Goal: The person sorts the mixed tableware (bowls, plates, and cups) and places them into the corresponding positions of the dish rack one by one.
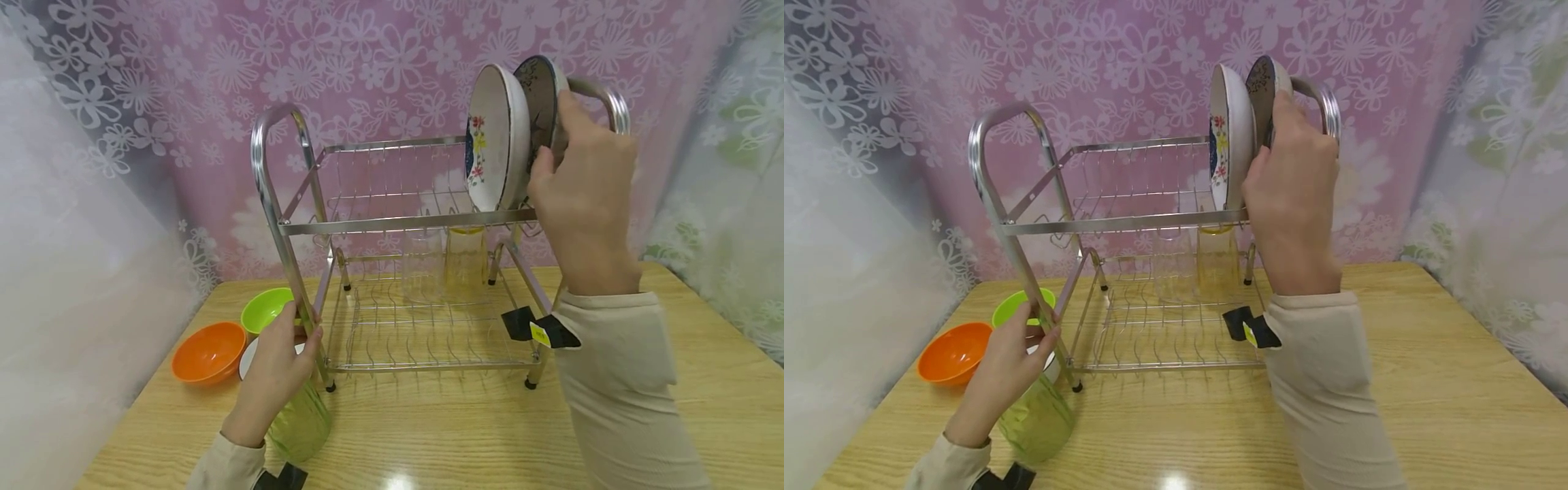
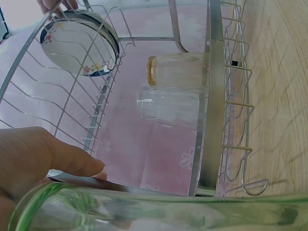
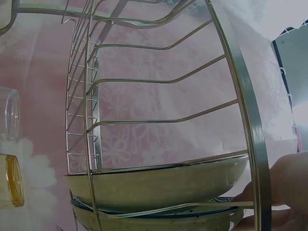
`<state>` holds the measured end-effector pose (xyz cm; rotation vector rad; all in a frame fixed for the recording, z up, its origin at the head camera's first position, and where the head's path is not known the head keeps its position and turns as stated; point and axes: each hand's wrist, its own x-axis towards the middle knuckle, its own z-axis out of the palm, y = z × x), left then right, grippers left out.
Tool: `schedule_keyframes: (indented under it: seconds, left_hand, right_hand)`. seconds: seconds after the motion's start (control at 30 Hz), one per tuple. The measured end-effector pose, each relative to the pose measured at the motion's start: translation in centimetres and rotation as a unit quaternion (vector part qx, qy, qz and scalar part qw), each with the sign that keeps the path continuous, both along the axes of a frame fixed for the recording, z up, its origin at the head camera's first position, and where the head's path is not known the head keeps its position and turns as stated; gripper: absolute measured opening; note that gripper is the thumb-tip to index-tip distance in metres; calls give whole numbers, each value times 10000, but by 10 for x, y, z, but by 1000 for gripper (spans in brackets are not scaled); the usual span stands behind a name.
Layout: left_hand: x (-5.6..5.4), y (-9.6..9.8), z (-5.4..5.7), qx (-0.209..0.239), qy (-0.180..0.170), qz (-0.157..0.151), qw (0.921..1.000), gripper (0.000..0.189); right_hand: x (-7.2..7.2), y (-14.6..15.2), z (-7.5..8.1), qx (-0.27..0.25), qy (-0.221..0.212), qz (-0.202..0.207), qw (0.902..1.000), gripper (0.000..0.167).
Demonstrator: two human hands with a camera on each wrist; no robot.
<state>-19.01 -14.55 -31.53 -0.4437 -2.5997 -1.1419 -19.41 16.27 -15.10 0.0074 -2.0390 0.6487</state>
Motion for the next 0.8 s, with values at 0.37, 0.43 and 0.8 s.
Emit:
schedule_keyframes:
  seconds: [0.37, 0.43, 0.8]
  left_hand:
    - [0, 1, 1, 70, -11, -20, 10000, 21]
    - [1, 0, 2, 79, -14, -14, 10000, 22]
    - [1, 0, 0, 28, 6, 19, 10000, 22]
  right_hand:
    - [18, 5, -15, 202, 359, 458, 9981, 40]
    - [23, 7, -19, 199, 526, 569, 9968, 37]
    - [40, 24, -47, -806, 1987, 1059, 9710, 19]
